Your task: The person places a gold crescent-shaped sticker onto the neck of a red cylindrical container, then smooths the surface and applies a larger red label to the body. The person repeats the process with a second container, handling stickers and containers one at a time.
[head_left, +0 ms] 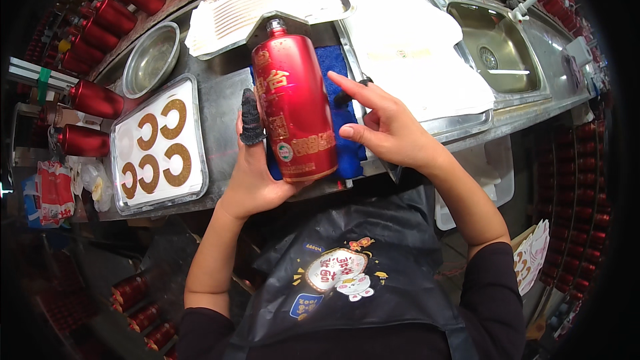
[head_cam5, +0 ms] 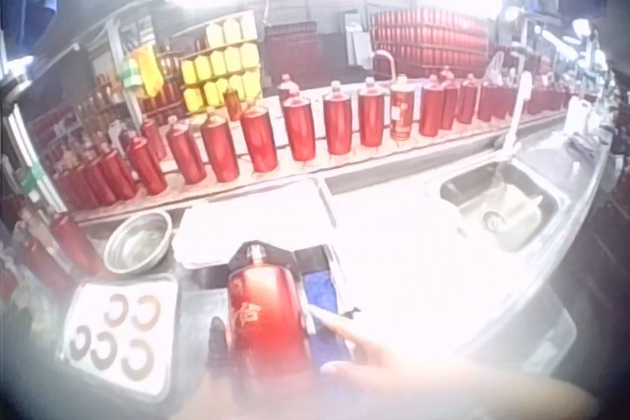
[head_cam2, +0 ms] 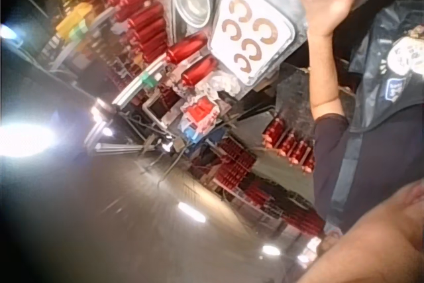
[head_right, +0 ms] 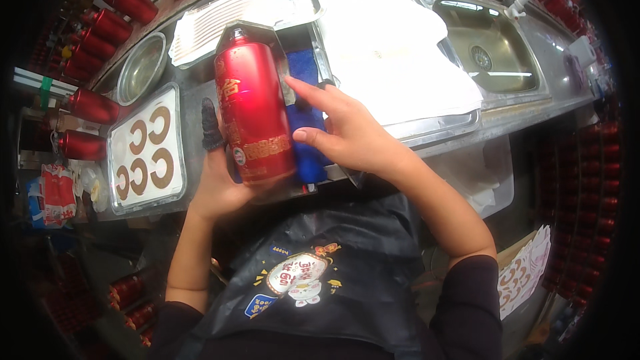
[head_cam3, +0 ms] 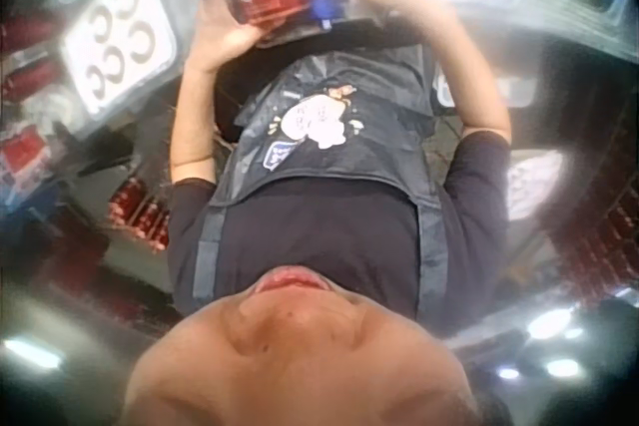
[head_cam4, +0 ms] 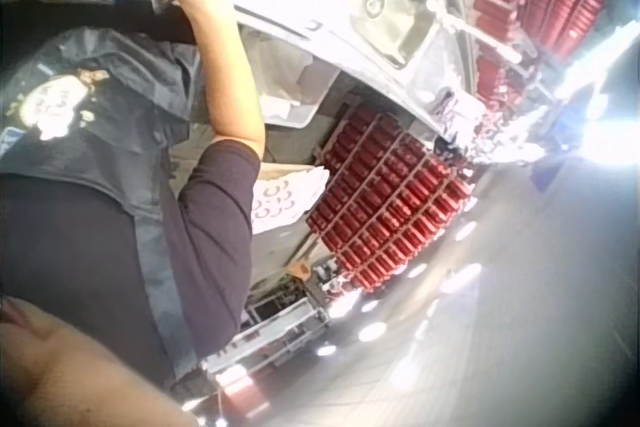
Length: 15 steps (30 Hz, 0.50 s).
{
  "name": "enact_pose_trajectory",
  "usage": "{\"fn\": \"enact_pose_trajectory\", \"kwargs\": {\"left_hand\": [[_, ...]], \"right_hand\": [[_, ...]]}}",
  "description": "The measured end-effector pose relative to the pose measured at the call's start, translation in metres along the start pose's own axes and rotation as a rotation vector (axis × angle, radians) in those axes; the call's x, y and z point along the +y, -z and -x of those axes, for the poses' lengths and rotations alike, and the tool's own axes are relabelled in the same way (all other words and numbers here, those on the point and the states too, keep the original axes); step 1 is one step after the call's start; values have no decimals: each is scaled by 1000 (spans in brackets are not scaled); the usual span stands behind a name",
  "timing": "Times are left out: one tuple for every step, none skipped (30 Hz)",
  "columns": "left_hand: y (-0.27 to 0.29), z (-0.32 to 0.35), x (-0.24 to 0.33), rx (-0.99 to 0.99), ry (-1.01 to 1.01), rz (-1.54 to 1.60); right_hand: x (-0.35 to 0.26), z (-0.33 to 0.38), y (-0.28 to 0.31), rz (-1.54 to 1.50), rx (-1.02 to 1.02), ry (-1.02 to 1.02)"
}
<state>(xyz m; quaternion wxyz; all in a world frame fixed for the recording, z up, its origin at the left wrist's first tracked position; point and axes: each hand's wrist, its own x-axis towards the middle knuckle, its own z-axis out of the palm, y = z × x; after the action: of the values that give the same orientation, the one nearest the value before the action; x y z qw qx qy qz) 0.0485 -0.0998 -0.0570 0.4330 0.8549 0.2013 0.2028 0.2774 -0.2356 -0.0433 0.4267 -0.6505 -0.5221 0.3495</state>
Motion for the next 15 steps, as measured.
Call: {"fn": "enact_pose_trajectory", "kwargs": {"left_hand": [[0,2,-2,-19,28,17],[1,2,-3,-48,54,23],[1,3,-4,-67,82,30],[2,3,-4,-86,110,36],[2,4,-4,-95,139,44],[2,4,-5,-104,150,41],[3,4,-5,-114,161,38],[3,4,-5,-124,153,25],[3,3,-5,-125,148,23],[3,2,-6,-127,144,21],[2,1,-6,-123,141,31],[1,0,-7,-121,134,39],[0,-1,-7,-119,128,47],[0,-2,-8,-113,118,49],[-1,-2,-8,-104,109,48]], "right_hand": [[1,-1,-3,-22,-7,8],[2,-3,-4,-35,-21,25],[4,-6,-8,-20,4,36],[5,-7,-9,-39,13,75],[7,-9,-11,-41,6,61],[9,-9,-11,-30,5,30],[10,-11,-12,-39,-9,35],[11,-11,-12,-33,-16,23],[11,-11,-12,-25,-31,10],[12,-11,-12,-43,-31,14],[11,-11,-11,-58,-36,14],[11,-12,-11,-71,-38,12],[11,-12,-10,-88,-42,1],[10,-12,-10,-102,-47,-6],[9,-13,-9,-118,-53,-10]]}}
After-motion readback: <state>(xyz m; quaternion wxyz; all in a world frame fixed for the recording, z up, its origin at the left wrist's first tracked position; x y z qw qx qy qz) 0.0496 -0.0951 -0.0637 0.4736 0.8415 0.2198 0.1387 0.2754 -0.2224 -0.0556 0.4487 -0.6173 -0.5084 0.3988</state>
